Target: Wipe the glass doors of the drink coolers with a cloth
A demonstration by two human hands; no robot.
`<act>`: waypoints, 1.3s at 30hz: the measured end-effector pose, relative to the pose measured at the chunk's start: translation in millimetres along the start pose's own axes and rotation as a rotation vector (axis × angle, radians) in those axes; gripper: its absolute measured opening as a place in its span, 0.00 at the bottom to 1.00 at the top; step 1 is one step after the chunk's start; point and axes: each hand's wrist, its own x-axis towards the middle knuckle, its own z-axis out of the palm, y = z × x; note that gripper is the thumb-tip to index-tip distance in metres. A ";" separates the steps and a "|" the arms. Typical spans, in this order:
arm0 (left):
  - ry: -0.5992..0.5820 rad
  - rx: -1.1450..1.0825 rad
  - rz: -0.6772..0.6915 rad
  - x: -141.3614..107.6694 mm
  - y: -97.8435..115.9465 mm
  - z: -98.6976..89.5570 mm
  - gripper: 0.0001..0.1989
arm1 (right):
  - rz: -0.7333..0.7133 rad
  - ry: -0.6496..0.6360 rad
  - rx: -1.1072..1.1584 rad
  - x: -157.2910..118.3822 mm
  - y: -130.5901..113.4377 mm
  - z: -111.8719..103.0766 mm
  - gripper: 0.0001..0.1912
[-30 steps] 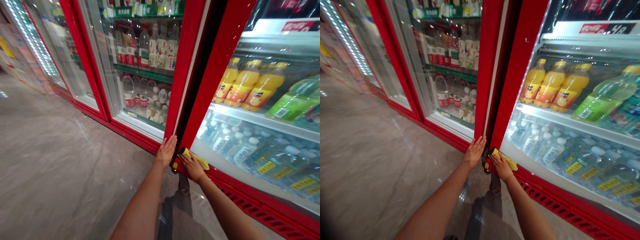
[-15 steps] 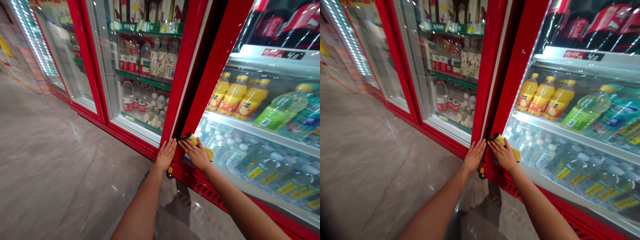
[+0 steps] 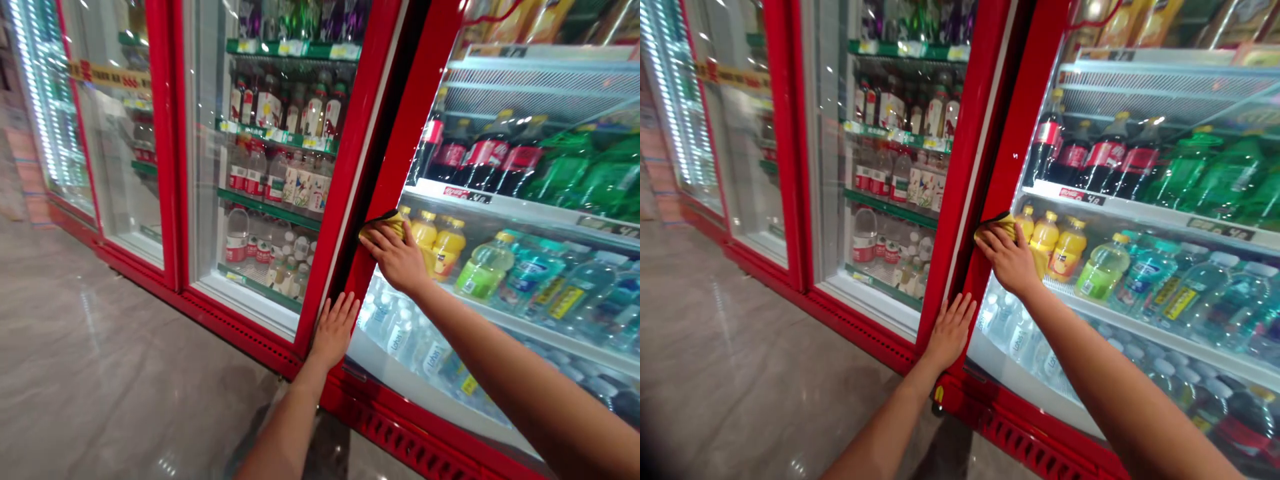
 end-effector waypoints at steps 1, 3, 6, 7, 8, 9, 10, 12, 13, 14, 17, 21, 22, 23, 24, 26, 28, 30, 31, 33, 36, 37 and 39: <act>0.012 0.005 -0.010 3.5 0.8 0.4 0.39 | 0.012 0.001 -0.019 13.0 11.9 -7.1 0.26; 0.032 0.018 -0.031 7.9 1.6 2.0 0.37 | 0.055 0.025 -0.050 38.7 35.3 -20.9 0.26; 0.044 0.031 -0.048 8.1 1.4 6.1 0.35 | 0.150 0.084 -0.070 67.0 59.9 -35.8 0.27; 0.044 0.034 -0.051 6.8 1.3 7.7 0.34 | 0.165 0.093 -0.071 71.5 63.1 -38.0 0.27; 0.042 0.036 -0.053 5.0 1.3 9.2 0.34 | 0.168 0.097 -0.070 73.1 63.5 -38.6 0.27; 0.038 0.036 -0.054 3.0 1.5 10.7 0.34 | 0.159 0.097 -0.067 72.0 61.2 -37.6 0.27; 0.034 0.036 -0.054 0.8 1.7 12.1 0.34 | 0.143 0.097 -0.063 68.3 56.6 -35.3 0.27; 0.023 0.034 -0.057 -3.4 2.6 14.7 0.35 | 0.107 0.100 -0.058 55.5 42.9 -27.6 0.28; 0.015 0.032 -0.059 -5.4 3.1 15.9 0.35 | 0.089 0.103 -0.057 47.3 34.9 -22.8 0.28; 0.005 0.028 -0.061 -7.4 3.5 17.0 0.36 | 0.069 0.103 -0.056 38.7 26.8 -17.7 0.28; -0.032 0.008 -0.057 -13.8 4.3 19.8 0.39 | 0.021 0.096 -0.046 12.6 4.4 -1.7 0.26; -0.067 -0.013 -0.058 -25.7 4.1 21.5 0.39 | -0.006 0.065 0.024 -21.1 -23.9 20.0 0.27; -0.077 -0.016 -0.064 -29.2 3.7 21.5 0.39 | -0.014 0.060 0.044 -29.9 -31.9 25.7 0.27; -0.090 -0.020 -0.069 -32.7 3.3 21.4 0.40 | -0.025 0.056 0.061 -39.0 -40.3 31.5 0.28; -0.105 -0.022 -0.073 -36.1 2.6 21.2 0.40 | -0.040 0.052 0.073 -48.6 -49.1 37.5 0.28; -0.140 -0.026 -0.073 -42.8 1.0 20.9 0.41 | -0.078 0.039 0.091 -68.8 -67.4 49.9 0.28; -0.176 -0.027 -0.074 -49.3 -1.0 21.0 0.41 | -0.115 0.013 0.119 -90.0 -85.4 62.9 0.29; -0.202 -0.021 -0.093 -55.7 -3.1 21.1 0.40 | -0.140 -0.012 0.155 -111.2 -102.8 76.0 0.30; -0.210 -0.015 -0.106 -58.9 -4.2 21.1 0.40 | -0.148 -0.019 0.171 -121.4 -111.4 82.4 0.31; -0.219 -0.007 -0.122 -65.0 -6.4 20.9 0.41 | -0.156 -0.030 0.198 -140.7 -129.0 94.2 0.31; -0.228 -0.004 -0.112 -72.4 -9.6 20.6 0.41 | -0.149 -0.067 0.224 -165.6 -156.1 108.7 0.30; -0.232 0.000 -0.111 -74.1 -10.5 20.7 0.41 | -0.149 -0.083 0.230 -172.5 -164.6 112.6 0.30; -0.240 0.011 -0.118 -76.2 -11.8 21.2 0.42 | -0.171 -0.102 0.244 -183.5 -178.7 119.2 0.29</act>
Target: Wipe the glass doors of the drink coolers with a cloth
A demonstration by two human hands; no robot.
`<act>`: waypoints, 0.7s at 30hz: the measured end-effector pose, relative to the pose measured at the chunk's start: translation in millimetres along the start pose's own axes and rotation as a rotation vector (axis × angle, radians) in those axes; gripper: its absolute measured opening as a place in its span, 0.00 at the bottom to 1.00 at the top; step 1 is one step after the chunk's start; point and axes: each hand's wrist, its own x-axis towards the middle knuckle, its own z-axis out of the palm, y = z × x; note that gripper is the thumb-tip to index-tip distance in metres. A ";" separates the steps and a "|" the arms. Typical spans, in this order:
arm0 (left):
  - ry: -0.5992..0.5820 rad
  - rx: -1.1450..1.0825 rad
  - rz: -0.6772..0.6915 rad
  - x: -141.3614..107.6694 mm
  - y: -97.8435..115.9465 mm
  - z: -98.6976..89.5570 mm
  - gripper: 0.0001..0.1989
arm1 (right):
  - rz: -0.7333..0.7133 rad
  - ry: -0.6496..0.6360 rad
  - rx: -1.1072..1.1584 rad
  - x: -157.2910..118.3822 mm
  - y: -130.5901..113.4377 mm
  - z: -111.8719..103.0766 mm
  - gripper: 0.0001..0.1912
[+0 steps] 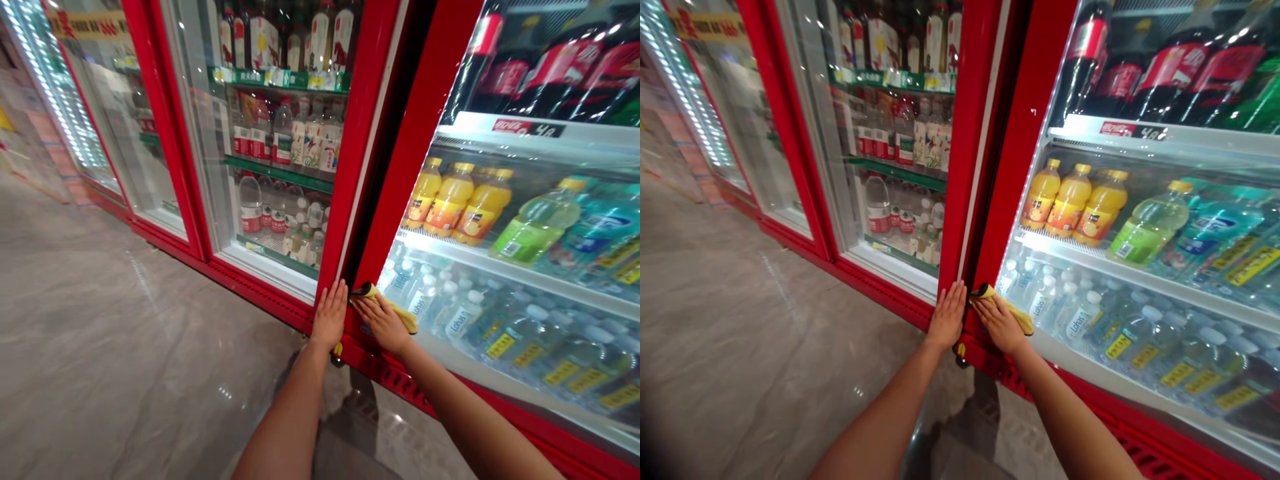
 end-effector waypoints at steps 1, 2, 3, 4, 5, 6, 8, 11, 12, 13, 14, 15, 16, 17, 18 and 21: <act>-0.002 0.003 -0.003 -0.3 -0.5 0.5 0.42 | -0.020 -0.006 0.011 -2.6 -4.6 4.0 0.30; -0.002 0.003 -0.002 -0.3 -0.8 0.9 0.42 | -0.040 -0.012 0.025 -4.1 -7.2 6.6 0.30; 0.001 0.000 -0.001 0.0 -0.9 1.1 0.43 | -0.057 -0.021 0.042 -4.5 -7.9 7.5 0.30; 0.006 -0.005 -0.001 0.6 -0.9 1.1 0.43 | -0.070 -0.032 0.056 -3.7 -6.4 6.5 0.29; 0.013 -0.012 -0.003 1.5 -0.7 0.7 0.44 | -0.076 -0.041 0.069 -1.5 -3.0 3.3 0.29; 0.020 -0.019 -0.009 2.8 -0.3 0.0 0.44 | -0.071 -0.046 0.078 2.1 2.3 -2.3 0.28; 0.036 -0.037 -0.034 7.0 1.0 -3.3 0.45 | -0.029 -0.035 0.084 13.7 17.6 -20.1 0.28; 0.067 -0.071 -0.082 19.1 4.9 -13.5 0.44 | 0.079 0.014 0.058 39.3 49.2 -57.8 0.28; 0.081 -0.081 -0.085 25.2 6.9 -18.4 0.44 | 0.103 0.033 0.039 48.9 61.1 -71.3 0.27; 0.098 -0.088 -0.078 32.4 9.3 -24.0 0.43 | 0.117 0.053 0.018 58.5 73.1 -84.4 0.27; 0.116 -0.091 -0.063 40.5 12.2 -30.1 0.42 | 0.123 0.073 -0.004 67.9 85.1 -97.0 0.27; 0.136 -0.091 -0.043 49.6 15.7 -36.7 0.40 | 0.124 0.091 -0.025 76.9 97.0 -109.0 0.26; 0.156 -0.088 -0.027 59.3 19.6 -43.5 0.39 | 0.122 0.108 -0.044 85.5 108.8 -120.4 0.26; 0.179 -0.082 -0.023 69.6 24.0 -50.5 0.38 | 0.120 0.125 -0.061 94.0 120.3 -131.3 0.26; 0.204 -0.074 -0.035 80.3 28.6 -57.5 0.38 | 0.119 0.144 -0.077 102.4 131.8 -141.9 0.26; 0.281 -0.040 -0.108 115.1 41.3 -78.1 0.39 | 0.130 0.185 -0.125 128.6 166.1 -173.6 0.25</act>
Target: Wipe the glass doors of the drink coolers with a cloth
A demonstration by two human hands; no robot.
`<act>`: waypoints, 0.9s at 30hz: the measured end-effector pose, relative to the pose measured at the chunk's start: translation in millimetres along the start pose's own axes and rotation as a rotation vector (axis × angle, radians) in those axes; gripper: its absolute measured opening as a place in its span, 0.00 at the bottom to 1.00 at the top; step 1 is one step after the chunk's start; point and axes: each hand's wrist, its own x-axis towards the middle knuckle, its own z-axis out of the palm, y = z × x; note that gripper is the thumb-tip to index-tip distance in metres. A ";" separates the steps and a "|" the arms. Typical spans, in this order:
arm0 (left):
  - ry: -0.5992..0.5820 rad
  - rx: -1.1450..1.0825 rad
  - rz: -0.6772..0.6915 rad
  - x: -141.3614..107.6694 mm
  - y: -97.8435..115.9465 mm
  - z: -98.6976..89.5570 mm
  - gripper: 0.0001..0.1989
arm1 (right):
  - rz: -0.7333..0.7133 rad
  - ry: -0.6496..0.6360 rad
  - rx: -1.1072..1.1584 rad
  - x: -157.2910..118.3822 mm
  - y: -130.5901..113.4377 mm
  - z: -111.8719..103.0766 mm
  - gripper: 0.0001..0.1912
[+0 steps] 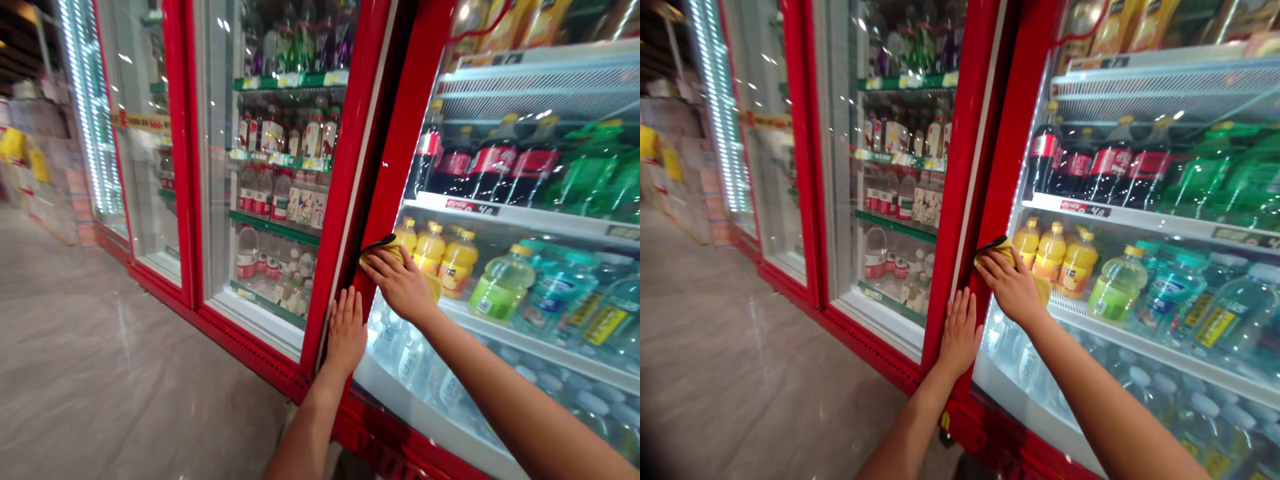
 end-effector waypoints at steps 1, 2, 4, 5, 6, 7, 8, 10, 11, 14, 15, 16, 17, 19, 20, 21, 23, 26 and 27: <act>0.025 0.012 -0.010 13.8 4.5 -3.2 0.40 | 0.007 0.009 -0.016 12.2 11.0 -7.3 0.24; 0.047 0.021 -0.007 28.4 8.1 -6.5 0.40 | 0.011 0.014 -0.031 24.5 21.8 -14.7 0.24; 0.090 0.021 0.015 60.2 12.5 -14.7 0.41 | 0.012 0.016 -0.057 48.1 42.0 -29.0 0.23; 0.113 0.012 0.025 77.3 13.6 -19.7 0.41 | 0.010 0.016 -0.066 59.3 51.4 -35.8 0.22; 0.136 -0.002 0.035 94.9 14.2 -25.1 0.41 | 0.008 0.016 -0.072 69.9 60.4 -42.3 0.22; 0.157 -0.019 0.047 112.9 14.4 -31.1 0.41 | 0.009 0.019 -0.078 80.0 69.0 -48.5 0.22; 0.176 -0.034 0.059 131.1 14.4 -37.3 0.40 | 0.011 0.024 -0.082 89.8 77.5 -54.4 0.22; 0.205 -0.055 0.079 167.2 13.5 -50.3 0.40 | 0.015 0.036 -0.089 109.1 94.9 -66.2 0.22; 0.217 -0.059 0.083 185.1 12.7 -57.1 0.40 | 0.016 0.042 -0.092 119.1 104.1 -72.4 0.22; 0.243 -0.059 0.100 236.6 9.6 -79.5 0.40 | 0.010 0.045 -0.102 152.1 134.8 -93.7 0.22; 0.247 -0.061 0.112 253.0 8.6 -88.0 0.40 | 0.009 0.044 -0.108 164.2 146.0 -101.7 0.22; 0.251 -0.065 0.122 269.0 7.9 -96.9 0.39 | 0.009 0.043 -0.115 176.7 157.3 -110.0 0.22; 0.253 -0.073 0.130 284.3 7.6 -106.2 0.39 | 0.010 0.044 -0.125 189.3 168.6 -118.4 0.23; 0.256 -0.093 0.131 313.0 8.5 -125.0 0.39 | 0.016 0.052 -0.146 214.0 190.4 -134.8 0.23; 0.257 -0.103 0.127 326.3 9.7 -134.0 0.39 | 0.017 0.058 -0.157 225.6 200.5 -142.3 0.23; 0.257 -0.112 0.121 338.8 11.6 -142.4 0.39 | 0.016 0.064 -0.165 236.5 209.7 -149.3 0.22; 0.254 -0.124 0.119 361.5 16.2 -157.1 0.39 | 0.015 0.076 -0.177 255.4 225.8 -161.4 0.22; 0.246 -0.130 0.112 389.5 23.0 -174.7 0.39 | 0.018 0.088 -0.192 275.5 244.5 -176.7 0.21; 0.237 -0.126 0.103 397.3 24.4 -180.3 0.39 | 0.010 0.086 -0.196 279.6 250.2 -181.8 0.21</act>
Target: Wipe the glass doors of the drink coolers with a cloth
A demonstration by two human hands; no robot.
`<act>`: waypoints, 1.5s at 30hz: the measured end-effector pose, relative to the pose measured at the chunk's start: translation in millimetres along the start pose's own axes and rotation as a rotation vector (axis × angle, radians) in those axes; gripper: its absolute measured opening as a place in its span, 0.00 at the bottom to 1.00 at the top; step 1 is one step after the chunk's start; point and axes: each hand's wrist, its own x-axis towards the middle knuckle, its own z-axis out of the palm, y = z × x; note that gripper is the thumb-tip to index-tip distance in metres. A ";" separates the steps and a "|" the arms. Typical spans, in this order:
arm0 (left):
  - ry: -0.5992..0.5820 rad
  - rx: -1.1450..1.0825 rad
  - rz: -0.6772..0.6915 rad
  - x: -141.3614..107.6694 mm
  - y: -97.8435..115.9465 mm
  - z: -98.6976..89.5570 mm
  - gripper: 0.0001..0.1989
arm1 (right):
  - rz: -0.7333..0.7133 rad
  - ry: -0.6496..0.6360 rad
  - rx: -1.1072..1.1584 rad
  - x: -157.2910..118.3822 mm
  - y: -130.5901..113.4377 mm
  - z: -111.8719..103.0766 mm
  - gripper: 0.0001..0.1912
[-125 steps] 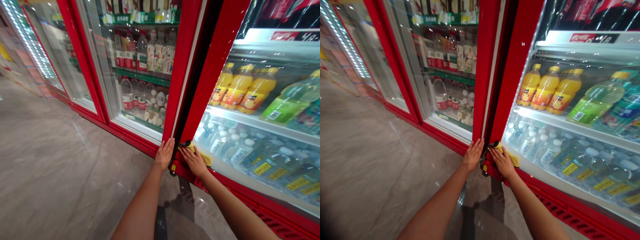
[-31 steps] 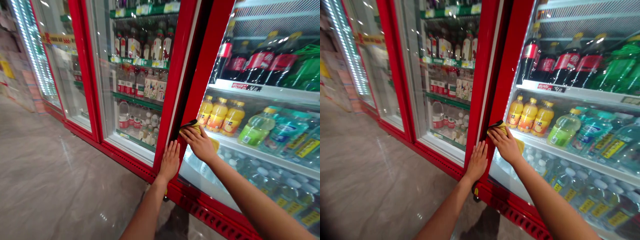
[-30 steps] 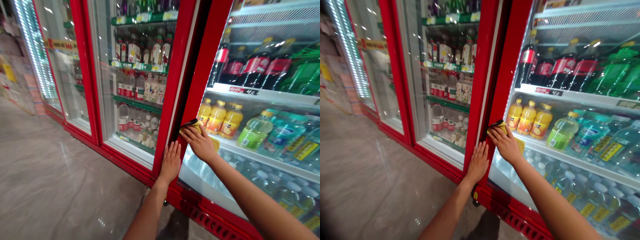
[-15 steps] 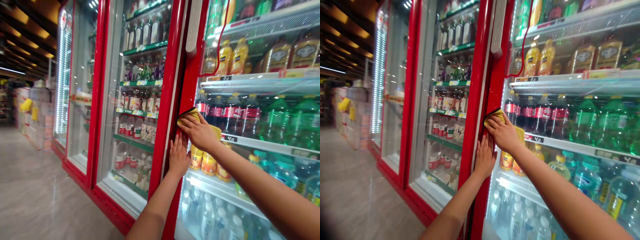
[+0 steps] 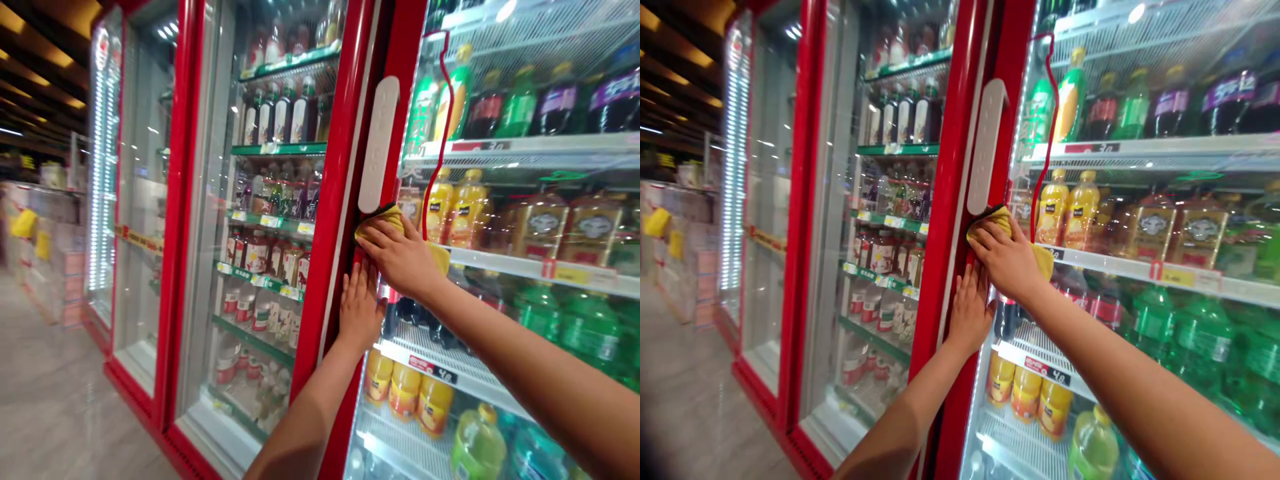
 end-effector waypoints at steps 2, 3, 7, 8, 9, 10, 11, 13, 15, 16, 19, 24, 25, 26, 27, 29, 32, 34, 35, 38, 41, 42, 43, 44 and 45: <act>-0.034 0.020 -0.015 15.7 1.0 -8.5 0.39 | -0.041 -0.011 -0.004 4.7 14.2 -8.6 0.21; -0.057 0.032 -0.017 22.5 0.9 -13.8 0.38 | -0.068 -0.016 -0.006 5.0 22.3 -13.9 0.20; -0.098 0.069 -0.040 44.5 -0.3 -41.9 0.40 | -0.098 0.039 -0.042 0.5 57.3 -38.9 0.20; -0.085 0.077 -0.066 49.3 -0.4 -50.1 0.40 | -0.087 0.079 -0.047 0.7 64.6 -44.5 0.21; -0.068 0.085 -0.095 54.3 -0.4 -58.6 0.41 | -0.086 0.118 -0.045 2.6 70.5 -49.2 0.22; -0.050 0.094 -0.118 59.9 -0.4 -67.2 0.41 | -0.099 0.145 -0.037 6.5 75.0 -52.7 0.23; -0.037 0.102 -0.133 66.4 -0.6 -76.0 0.41 | -0.130 0.152 -0.025 12.9 78.6 -55.2 0.24; -0.027 0.115 -0.137 83.0 -2.4 -93.7 0.41 | -0.217 0.116 0.001 33.7 85.6 -58.0 0.25; -0.037 0.123 -0.119 105.3 -6.4 -110.7 0.41 | -0.270 0.049 0.016 64.8 97.4 -61.0 0.25; -0.048 0.126 -0.104 118.5 -9.2 -118.6 0.41 | -0.266 0.025 0.016 83.3 106.0 -63.6 0.25; -0.086 0.114 -0.029 162.0 -18.1 -138.6 0.41 | -0.148 -0.023 0.008 140.0 135.9 -76.8 0.26; -0.122 0.022 -0.009 214.7 -27.6 -154.9 0.41 | 0.099 -0.070 0.026 169.4 139.4 -89.9 0.29; -0.138 0.000 -0.011 218.5 -28.9 -156.1 0.41 | 0.125 -0.079 0.036 162.5 130.9 -88.8 0.29; -0.160 -0.023 -0.010 220.2 -30.3 -157.0 0.41 | 0.139 -0.087 0.052 154.1 121.6 -87.0 0.29; -0.188 -0.047 -0.003 220.4 -32.1 -157.8 0.41 | 0.141 -0.098 0.080 146.1 113.1 -85.0 0.30; -0.243 -0.101 0.019 218.9 -36.7 -159.3 0.41 | 0.168 -0.107 0.153 138.6 103.7 -81.8 0.31; -0.296 -0.208 0.037 221.3 -44.9 -160.1 0.39 | 0.336 -0.026 0.294 158.6 113.3 -80.1 0.32; -0.314 -0.308 0.006 228.7 -47.9 -158.2 0.37 | 0.480 0.089 0.422 184.5 124.5 -79.7 0.31; -0.319 -0.368 -0.027 233.4 -48.0 -156.6 0.36 | 0.542 0.150 0.493 196.5 127.2 -79.1 0.30; -0.300 -0.581 -0.179 246.1 -42.3 -150.2 0.36 | 0.748 0.328 0.671 213.9 116.4 -75.5 0.28; -0.266 -0.727 -0.288 251.0 -33.2 -145.0 0.39 | 0.992 0.454 0.805 205.3 87.6 -72.6 0.27; -0.270 -0.747 -0.315 251.1 -30.8 -144.1 0.40 | 1.067 0.462 0.848 200.9 78.9 -72.2 0.27; -0.284 -0.758 -0.344 251.0 -29.0 -143.7 0.41 | 1.137 0.449 0.886 197.4 72.3 -72.1 0.27; -0.305 -0.773 -0.381 251.2 -27.8 -143.8 0.42 | 1.202 0.424 0.914 195.2 68.2 -72.0 0.26; -0.331 -0.794 -0.424 251.8 -27.0 -144.5 0.43 | 1.260 0.393 0.929 194.7 66.6 -71.9 0.25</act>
